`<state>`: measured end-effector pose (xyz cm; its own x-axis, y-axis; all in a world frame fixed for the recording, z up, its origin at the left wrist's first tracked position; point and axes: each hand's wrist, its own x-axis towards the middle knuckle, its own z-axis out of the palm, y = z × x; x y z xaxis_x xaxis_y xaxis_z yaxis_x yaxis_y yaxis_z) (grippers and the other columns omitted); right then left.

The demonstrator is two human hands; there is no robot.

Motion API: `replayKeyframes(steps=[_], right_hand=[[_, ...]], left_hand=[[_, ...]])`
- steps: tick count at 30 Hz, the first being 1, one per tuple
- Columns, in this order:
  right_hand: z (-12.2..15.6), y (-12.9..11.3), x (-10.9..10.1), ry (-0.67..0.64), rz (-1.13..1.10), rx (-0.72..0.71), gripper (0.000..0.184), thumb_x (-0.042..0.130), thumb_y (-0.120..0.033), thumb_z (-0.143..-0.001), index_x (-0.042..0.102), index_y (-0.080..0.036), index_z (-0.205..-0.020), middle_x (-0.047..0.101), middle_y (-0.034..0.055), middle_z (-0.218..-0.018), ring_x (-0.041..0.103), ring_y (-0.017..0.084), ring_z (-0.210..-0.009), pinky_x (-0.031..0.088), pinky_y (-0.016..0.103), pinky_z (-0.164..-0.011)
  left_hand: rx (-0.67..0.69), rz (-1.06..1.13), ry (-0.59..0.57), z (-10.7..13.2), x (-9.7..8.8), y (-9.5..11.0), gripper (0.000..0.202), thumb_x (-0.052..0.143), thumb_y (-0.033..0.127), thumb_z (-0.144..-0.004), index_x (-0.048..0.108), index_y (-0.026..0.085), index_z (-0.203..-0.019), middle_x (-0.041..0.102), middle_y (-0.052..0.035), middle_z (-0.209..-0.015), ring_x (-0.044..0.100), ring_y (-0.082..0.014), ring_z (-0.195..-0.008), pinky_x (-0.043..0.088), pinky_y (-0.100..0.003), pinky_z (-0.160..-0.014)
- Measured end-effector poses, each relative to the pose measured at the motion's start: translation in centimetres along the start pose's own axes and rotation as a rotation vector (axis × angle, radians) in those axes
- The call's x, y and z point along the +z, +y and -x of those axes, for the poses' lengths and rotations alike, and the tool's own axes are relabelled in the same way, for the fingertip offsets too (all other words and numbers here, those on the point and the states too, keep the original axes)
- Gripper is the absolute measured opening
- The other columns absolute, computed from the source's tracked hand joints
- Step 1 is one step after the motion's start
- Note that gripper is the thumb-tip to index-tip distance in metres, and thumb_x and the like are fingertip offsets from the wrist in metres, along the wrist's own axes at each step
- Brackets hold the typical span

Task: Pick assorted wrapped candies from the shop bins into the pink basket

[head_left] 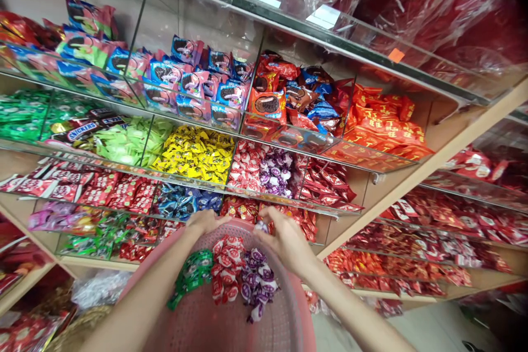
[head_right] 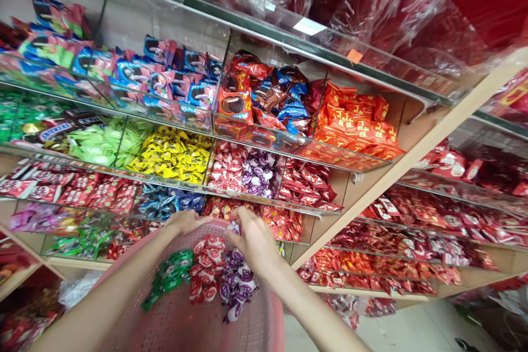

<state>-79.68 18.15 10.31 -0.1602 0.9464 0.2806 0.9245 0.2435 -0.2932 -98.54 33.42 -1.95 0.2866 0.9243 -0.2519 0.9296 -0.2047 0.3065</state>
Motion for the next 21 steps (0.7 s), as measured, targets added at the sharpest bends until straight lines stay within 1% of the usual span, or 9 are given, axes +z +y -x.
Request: replayKeyframes(steps=[2,3,5,6,8,11,14,18,21], right_hand=[[0.7,1.6,3.5,-0.062,-0.124,0.058,0.019,0.05,-0.035,-0.08,0.048,-0.022,-0.094,0.058,-0.0031,-0.074,0.053,0.011,-0.062,0.035,0.019,-0.054],[0.7,2.5,5.3,-0.067,-0.152,0.106,0.019,0.052,-0.035,-0.078,0.049,-0.021,-0.09,0.057,-0.0037,-0.069,0.052,0.011,-0.059,0.034,0.019,-0.053],[0.5,4.1,8.5,-0.075,-0.172,0.181,0.019,0.054,-0.034,-0.076,0.05,-0.02,-0.087,0.057,-0.0034,-0.068,0.051,0.011,-0.058,0.032,0.019,-0.052],[0.3,4.7,9.8,-0.067,-0.164,0.216,0.018,0.055,-0.034,-0.075,0.05,-0.02,-0.086,0.057,-0.003,-0.068,0.051,0.011,-0.059,0.032,0.019,-0.052],[0.0,5.4,11.6,-0.055,-0.135,0.27,0.018,0.055,-0.033,-0.075,0.05,-0.019,-0.086,0.058,-0.002,-0.07,0.053,0.012,-0.062,0.032,0.02,-0.053],[-0.1,5.4,13.2,-0.051,-0.083,0.308,0.016,0.053,-0.031,-0.077,0.05,-0.019,-0.088,0.061,-0.0001,-0.075,0.056,0.013,-0.066,0.033,0.021,-0.055],[0.3,5.1,13.9,-0.069,-0.024,0.329,0.015,0.052,-0.03,-0.079,0.05,-0.019,-0.088,0.062,0.0023,-0.08,0.058,0.015,-0.071,0.034,0.022,-0.059],[1.0,4.8,14.3,-0.142,0.058,0.369,0.018,0.051,-0.031,-0.08,0.051,-0.018,-0.093,0.064,0.0051,-0.085,0.06,0.018,-0.081,0.037,0.024,-0.064],[1.3,4.5,14.0,-0.191,0.137,0.358,0.023,0.05,-0.03,-0.081,0.052,-0.017,-0.099,0.065,0.0081,-0.09,0.061,0.021,-0.086,0.04,0.026,-0.066]], left_hand=[[0.004,-0.003,0.01,0.1,0.0,0.0,0.085,0.022,0.082,-0.06,0.069,0.017,-0.089,0.066,-0.0172,-0.101,0.059,-0.0339,-0.096,0.045,-0.041,-0.078],[0.007,-0.002,0.015,0.2,0.0,0.0,0.085,0.021,0.082,-0.06,0.069,0.018,-0.088,0.067,-0.0166,-0.1,0.06,-0.0336,-0.095,0.045,-0.041,-0.078],[0.009,0.002,0.021,0.4,-0.1,0.0,0.087,0.019,0.083,-0.059,0.07,0.018,-0.086,0.067,-0.0163,-0.098,0.06,-0.0334,-0.093,0.046,-0.04,-0.077],[0.007,0.006,0.021,0.5,-0.2,0.1,0.088,0.019,0.084,-0.058,0.07,0.018,-0.086,0.068,-0.0166,-0.097,0.06,-0.0335,-0.093,0.046,-0.04,-0.076],[0.002,0.013,0.022,0.6,-0.3,0.1,0.09,0.018,0.085,-0.056,0.069,0.018,-0.087,0.068,-0.017,-0.097,0.061,-0.0335,-0.093,0.046,-0.039,-0.076],[-0.006,0.018,0.023,0.5,-0.3,0.2,0.092,0.018,0.086,-0.055,0.069,0.017,-0.088,0.068,-0.0167,-0.097,0.061,-0.0331,-0.093,0.046,-0.038,-0.076],[-0.01,0.015,0.023,0.3,-0.1,0.0,0.089,0.02,0.085,-0.056,0.07,0.018,-0.087,0.068,-0.0159,-0.097,0.06,-0.0326,-0.093,0.046,-0.037,-0.076],[0.006,0.007,0.028,0.3,-0.1,0.0,0.083,0.021,0.082,-0.06,0.07,0.019,-0.083,0.068,-0.0156,-0.096,0.06,-0.0327,-0.093,0.046,-0.038,-0.076],[0.003,0.008,0.017,0.5,-0.2,0.1,0.08,0.023,0.081,-0.06,0.07,0.019,-0.078,0.068,-0.0159,-0.095,0.061,-0.0326,-0.092,0.045,-0.039,-0.076]])
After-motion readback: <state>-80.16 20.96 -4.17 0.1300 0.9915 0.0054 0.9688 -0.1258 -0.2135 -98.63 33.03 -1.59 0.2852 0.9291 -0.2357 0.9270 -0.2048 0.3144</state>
